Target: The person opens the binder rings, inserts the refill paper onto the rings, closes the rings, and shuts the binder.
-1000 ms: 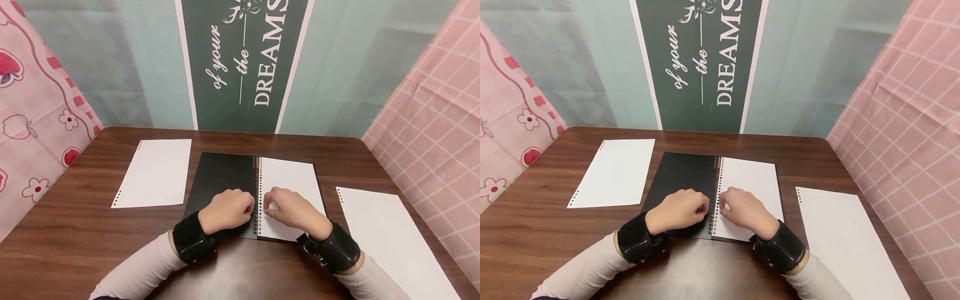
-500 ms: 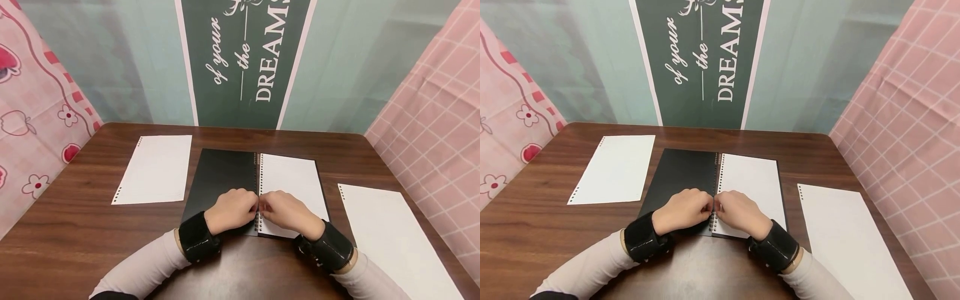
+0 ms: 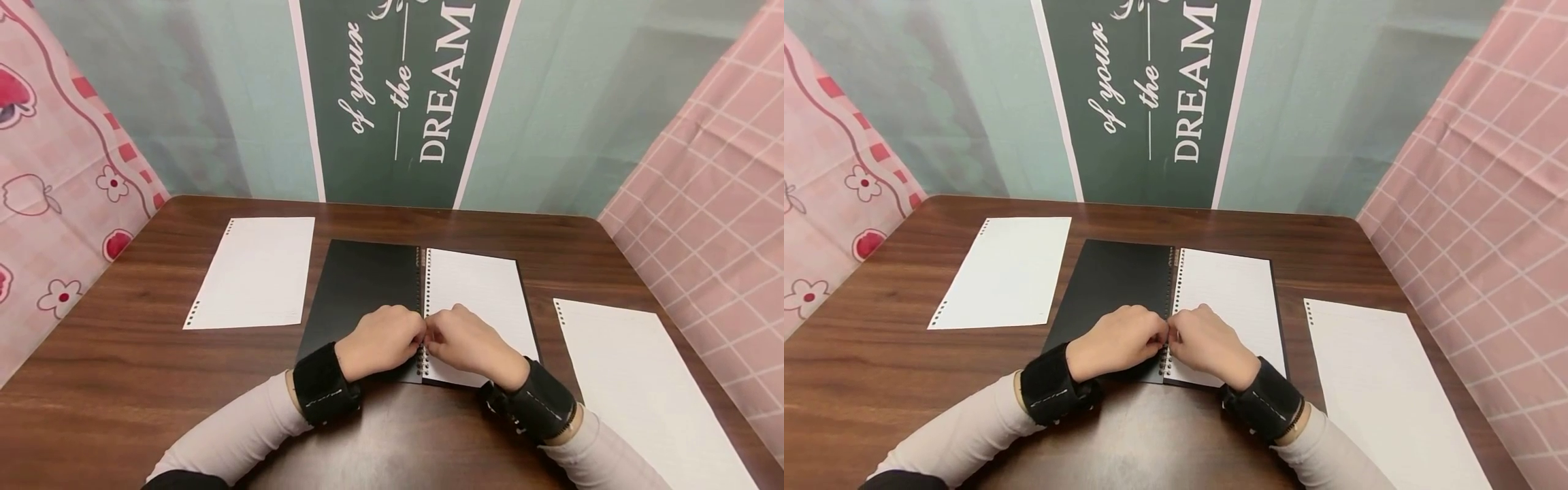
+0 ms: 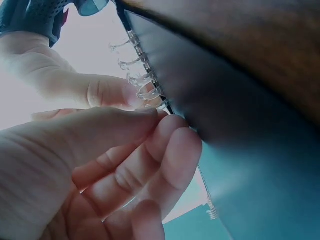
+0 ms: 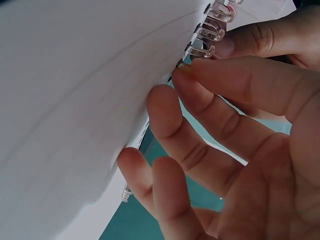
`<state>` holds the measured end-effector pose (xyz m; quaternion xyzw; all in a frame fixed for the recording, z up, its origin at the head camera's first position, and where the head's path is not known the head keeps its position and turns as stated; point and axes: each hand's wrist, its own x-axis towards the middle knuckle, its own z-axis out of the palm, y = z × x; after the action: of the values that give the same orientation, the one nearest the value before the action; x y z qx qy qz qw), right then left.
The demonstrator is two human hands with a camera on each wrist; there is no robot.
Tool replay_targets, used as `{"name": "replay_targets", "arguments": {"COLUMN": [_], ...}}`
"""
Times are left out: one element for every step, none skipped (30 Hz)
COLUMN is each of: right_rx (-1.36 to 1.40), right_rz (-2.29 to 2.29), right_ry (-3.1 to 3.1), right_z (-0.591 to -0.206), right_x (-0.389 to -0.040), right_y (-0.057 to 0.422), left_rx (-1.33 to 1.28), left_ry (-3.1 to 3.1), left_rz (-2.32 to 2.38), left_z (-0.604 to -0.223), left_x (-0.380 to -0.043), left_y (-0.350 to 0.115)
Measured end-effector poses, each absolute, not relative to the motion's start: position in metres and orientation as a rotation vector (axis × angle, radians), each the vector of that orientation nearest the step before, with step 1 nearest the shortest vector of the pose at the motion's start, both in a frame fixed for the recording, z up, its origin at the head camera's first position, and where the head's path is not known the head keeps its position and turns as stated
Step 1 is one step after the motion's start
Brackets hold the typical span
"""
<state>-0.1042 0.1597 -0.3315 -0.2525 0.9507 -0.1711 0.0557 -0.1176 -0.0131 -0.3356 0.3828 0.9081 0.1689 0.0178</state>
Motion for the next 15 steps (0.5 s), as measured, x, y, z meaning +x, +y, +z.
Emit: {"name": "replay_targets", "arguments": {"right_rx": [-0.766, -0.767, -0.765, -0.766, -0.761, -0.757, -0.752, -0.746, -0.739, -0.729, -0.717, -0.707, -0.696, -0.685, -0.673], "right_rz": [-0.518, -0.516, -0.514, -0.513, -0.51, -0.509, -0.506, -0.507, -0.506, -0.506, -0.507, -0.511, -0.514, -0.521, -0.527], "right_ry": [2.883, 2.881, 2.879, 2.877, 2.874, 2.87, 2.868, 2.864, 2.86, 2.856, 2.853, 2.851, 2.85, 2.846, 2.842], "right_z": [-0.3317, -0.3318, -0.3315, -0.3311, -0.3307, -0.3304, -0.3302, -0.33, -0.3298, -0.3295, -0.3291, -0.3288, -0.3282, -0.3275, -0.3265], "right_x": [-0.1044, -0.1046, -0.1049, -0.1052, -0.1052, -0.1052, -0.1052, -0.105, -0.1047, -0.1043, -0.1037, -0.1031, -0.1025, -0.1015, -0.1002], "right_y": [0.1597, 0.1598, 0.1598, 0.1598, 0.1598, 0.1598, 0.1599, 0.1598, 0.1598, 0.1599, 0.1601, 0.1605, 0.1612, 0.1622, 0.1636], "left_rx": [1.189, 1.188, 1.19, 1.194, 1.199, 1.199, 1.203, 1.204, 1.201, 1.193, 1.179, 1.164, 1.148, 1.132, 1.119], "left_ry": [2.82, 2.818, 2.817, 2.815, 2.812, 2.808, 2.803, 2.798, 2.791, 2.782, 2.771, 2.762, 2.752, 2.743, 2.733], "left_rz": [0.527, 0.53, 0.532, 0.533, 0.535, 0.537, 0.539, 0.541, 0.545, 0.55, 0.557, 0.561, 0.564, 0.567, 0.567], "left_z": [-0.3356, -0.3357, -0.3354, -0.3351, -0.3349, -0.3347, -0.3347, -0.3347, -0.3345, -0.3341, -0.3338, -0.3334, -0.3329, -0.3323, -0.3315], "left_x": [-0.1175, -0.1174, -0.1174, -0.1175, -0.1175, -0.1173, -0.1173, -0.1171, -0.1167, -0.1162, -0.1156, -0.1149, -0.1142, -0.1134, -0.1126], "left_y": [-0.0128, -0.0125, -0.0124, -0.0123, -0.0123, -0.0124, -0.0127, -0.0132, -0.0138, -0.0146, -0.0155, -0.0165, -0.0174, -0.0183, -0.0191]}}
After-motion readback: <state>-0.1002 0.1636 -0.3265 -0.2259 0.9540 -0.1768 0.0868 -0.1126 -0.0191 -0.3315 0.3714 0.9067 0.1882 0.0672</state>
